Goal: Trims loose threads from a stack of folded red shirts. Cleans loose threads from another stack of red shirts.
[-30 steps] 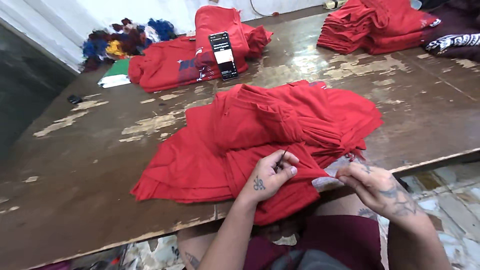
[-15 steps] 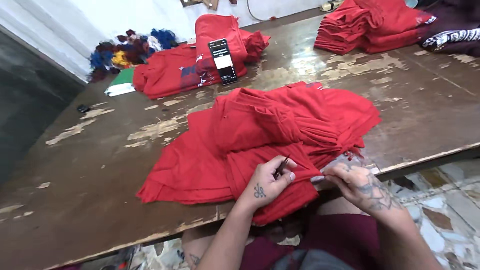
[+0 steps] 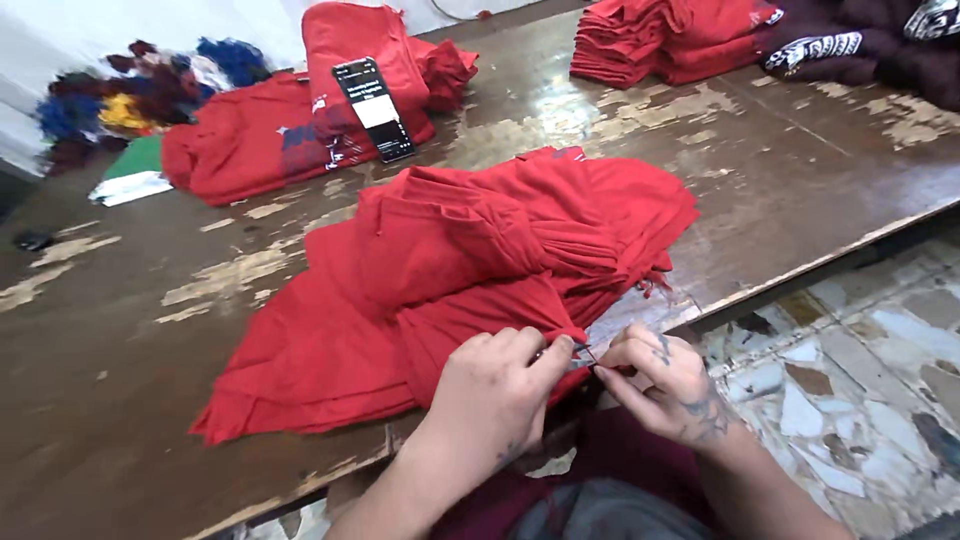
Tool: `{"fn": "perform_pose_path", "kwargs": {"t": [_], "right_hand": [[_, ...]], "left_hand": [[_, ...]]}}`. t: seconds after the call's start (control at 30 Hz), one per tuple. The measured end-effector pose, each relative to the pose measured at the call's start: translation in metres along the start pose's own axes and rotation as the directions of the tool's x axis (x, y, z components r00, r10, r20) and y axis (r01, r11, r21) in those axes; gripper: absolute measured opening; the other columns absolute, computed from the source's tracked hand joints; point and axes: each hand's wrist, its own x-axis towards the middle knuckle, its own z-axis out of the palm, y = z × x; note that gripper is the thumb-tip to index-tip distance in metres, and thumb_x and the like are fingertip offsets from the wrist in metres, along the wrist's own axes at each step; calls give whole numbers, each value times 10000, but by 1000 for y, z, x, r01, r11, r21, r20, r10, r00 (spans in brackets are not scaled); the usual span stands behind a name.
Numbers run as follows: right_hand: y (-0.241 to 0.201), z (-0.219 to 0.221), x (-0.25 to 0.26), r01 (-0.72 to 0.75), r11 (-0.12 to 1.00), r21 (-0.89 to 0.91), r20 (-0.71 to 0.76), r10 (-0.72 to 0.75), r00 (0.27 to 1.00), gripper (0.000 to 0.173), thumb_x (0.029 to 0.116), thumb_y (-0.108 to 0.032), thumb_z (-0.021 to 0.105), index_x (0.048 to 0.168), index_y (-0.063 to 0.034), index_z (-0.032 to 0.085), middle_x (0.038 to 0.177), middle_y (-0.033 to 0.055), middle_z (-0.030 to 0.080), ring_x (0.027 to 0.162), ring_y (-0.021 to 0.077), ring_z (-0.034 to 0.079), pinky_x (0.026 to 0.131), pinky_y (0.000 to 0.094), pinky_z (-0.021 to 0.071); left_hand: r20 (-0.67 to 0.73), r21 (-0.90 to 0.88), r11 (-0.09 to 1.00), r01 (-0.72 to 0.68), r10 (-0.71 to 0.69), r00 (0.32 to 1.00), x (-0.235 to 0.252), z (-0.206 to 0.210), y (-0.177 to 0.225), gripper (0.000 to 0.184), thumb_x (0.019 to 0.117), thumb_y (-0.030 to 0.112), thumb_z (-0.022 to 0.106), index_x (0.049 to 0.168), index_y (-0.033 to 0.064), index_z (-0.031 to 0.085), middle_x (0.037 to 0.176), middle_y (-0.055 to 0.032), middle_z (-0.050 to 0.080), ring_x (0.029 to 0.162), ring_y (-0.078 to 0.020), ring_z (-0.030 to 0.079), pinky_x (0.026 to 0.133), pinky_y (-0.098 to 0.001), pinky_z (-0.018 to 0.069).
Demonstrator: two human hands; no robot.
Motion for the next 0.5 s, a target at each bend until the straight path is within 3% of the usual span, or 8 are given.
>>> {"fn": "perform_pose_path", "kwargs": {"t": [0.13, 0.23, 0.3, 0.37, 0.4, 0.43, 0.5], "right_hand": [[-6, 4, -1, 88, 988, 128, -11, -87, 996, 184, 999, -182, 590, 928, -33, 673, 838, 110, 681, 781, 166, 682, 712, 266, 570], [-4, -6, -8, 88, 975, 203, 161, -122, 979, 391, 1058, -366, 530, 921, -45, 708, 842, 107, 700, 812, 199, 691, 756, 343, 566], [2, -9, -8, 23, 990, 139, 233, -55, 971, 519, 1044, -510, 503, 1009, -40, 721, 893, 120, 722, 835, 216, 706, 763, 379, 580], [11, -6, -1, -56, 997, 45, 225, 45, 973, 508, 1030, -504, 536, 1120, -32, 702, 936, 122, 716, 838, 216, 698, 757, 382, 583], [15, -2, 3, -85, 996, 15, 204, 81, 976, 483, 1024, -474, 560, 1154, -29, 695, 947, 122, 715, 836, 216, 694, 757, 377, 583], [18, 3, 8, -110, 994, -1, 183, 108, 977, 468, 1017, -448, 578, 1180, -24, 693, 961, 125, 714, 840, 216, 689, 763, 372, 580], [22, 16, 16, -138, 990, -25, 155, 140, 978, 458, 1004, -419, 599, 1215, -24, 694, 1006, 136, 721, 878, 224, 699, 791, 372, 585]], "left_hand": [[-42, 34, 998, 49, -48, 998, -3, 11, -5, 282, 937, 95, 545, 1111, 134, 764, 831, -90, 711, 687, -273, 697, 540, -418, 531], [-45, -279, 924, 259, -283, 958, -15, 6, -21, 332, 1024, 295, 525, 1190, 86, 723, 953, -61, 727, 790, -168, 694, 659, -358, 573], [-39, -620, 698, 358, -483, 875, -28, 8, -34, 413, 1038, 383, 531, 1196, 33, 682, 876, 34, 672, 719, -13, 588, 650, -205, 508], [41, -866, 374, 332, -608, 793, -36, 14, -43, 333, 1087, 314, 427, 1152, 58, 630, 706, 137, 514, 575, 49, 451, 531, -140, 391], [94, -917, 246, 313, -631, 770, -39, 17, -47, 355, 1103, 305, 356, 1139, 70, 619, 672, 156, 488, 544, 52, 433, 503, -133, 375], [129, -940, 163, 300, -643, 755, -41, 20, -49, 393, 1109, 318, 305, 1118, 79, 617, 652, 159, 480, 525, 46, 434, 488, -134, 377], [149, -952, 107, 287, -658, 738, -40, 20, -50, 450, 1107, 403, 287, 1096, 96, 615, 639, 157, 486, 510, 41, 441, 480, -133, 385]]}}
